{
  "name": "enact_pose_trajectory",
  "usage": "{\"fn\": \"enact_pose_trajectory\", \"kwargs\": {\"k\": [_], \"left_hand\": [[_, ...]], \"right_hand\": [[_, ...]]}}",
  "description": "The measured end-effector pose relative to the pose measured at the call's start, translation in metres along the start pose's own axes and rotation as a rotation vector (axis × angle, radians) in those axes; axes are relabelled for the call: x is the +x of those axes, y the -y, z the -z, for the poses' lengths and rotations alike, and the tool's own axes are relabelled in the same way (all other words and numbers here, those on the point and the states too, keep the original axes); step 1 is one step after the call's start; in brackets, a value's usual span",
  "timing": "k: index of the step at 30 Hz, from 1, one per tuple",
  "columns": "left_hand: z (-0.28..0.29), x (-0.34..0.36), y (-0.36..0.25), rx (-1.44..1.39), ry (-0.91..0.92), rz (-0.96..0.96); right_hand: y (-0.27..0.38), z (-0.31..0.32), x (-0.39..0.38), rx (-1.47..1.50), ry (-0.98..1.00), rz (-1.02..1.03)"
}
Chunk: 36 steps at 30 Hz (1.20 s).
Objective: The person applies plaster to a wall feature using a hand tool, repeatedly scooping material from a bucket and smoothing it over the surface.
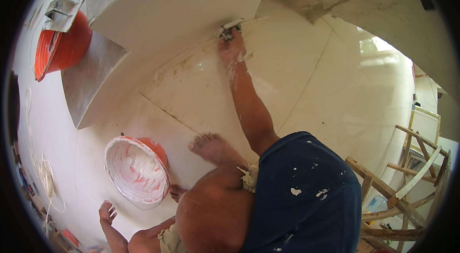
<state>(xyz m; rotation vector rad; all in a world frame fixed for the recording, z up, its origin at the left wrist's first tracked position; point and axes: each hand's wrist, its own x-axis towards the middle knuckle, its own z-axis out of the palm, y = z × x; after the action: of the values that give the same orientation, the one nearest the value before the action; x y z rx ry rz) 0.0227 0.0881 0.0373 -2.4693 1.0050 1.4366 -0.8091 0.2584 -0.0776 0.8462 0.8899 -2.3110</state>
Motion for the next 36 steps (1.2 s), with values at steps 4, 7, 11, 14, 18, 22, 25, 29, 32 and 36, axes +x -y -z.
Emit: {"fn": "enact_pose_trajectory", "kwargs": {"k": [4,7,11,14,18,22,25,29,32,36], "left_hand": [[-0.015,-0.004,0.005,0.096,-0.055,0.015],[-0.009,-0.003,-0.004,0.053,-0.037,0.028],[-0.008,0.003,-0.014,0.066,-0.011,-0.013],[-0.001,0.009,-0.02,0.046,0.019,-0.065],[-0.01,0.007,-0.032,0.013,0.049,-0.099],[-0.016,-0.005,-0.023,0.077,-0.005,-0.004],[-0.024,-0.008,-0.022,0.112,-0.044,0.033],[-0.015,-0.003,-0.015,0.117,-0.055,-0.003],[-0.013,0.02,-0.015,0.117,-0.043,-0.089],[-0.005,0.028,-0.012,0.166,-0.088,-0.12]], "right_hand": [[0.039,-0.032,0.008,0.039,0.096,0.169],[0.026,-0.073,-0.044,-0.125,0.279,0.727],[-0.005,-0.071,-0.104,-0.745,0.8,1.119],[0.002,-0.059,-0.105,-0.755,0.82,1.147],[0.046,-0.05,-0.068,-0.202,0.336,0.729],[0.082,-0.066,-0.044,-0.086,0.18,0.434],[0.068,-0.102,-0.082,-0.268,0.484,0.857],[0.012,-0.091,-0.138,-1.037,0.906,1.654],[0.006,-0.083,-0.133,-1.026,1.031,1.833],[0.006,-0.075,-0.094,-0.494,0.535,1.221]]}}
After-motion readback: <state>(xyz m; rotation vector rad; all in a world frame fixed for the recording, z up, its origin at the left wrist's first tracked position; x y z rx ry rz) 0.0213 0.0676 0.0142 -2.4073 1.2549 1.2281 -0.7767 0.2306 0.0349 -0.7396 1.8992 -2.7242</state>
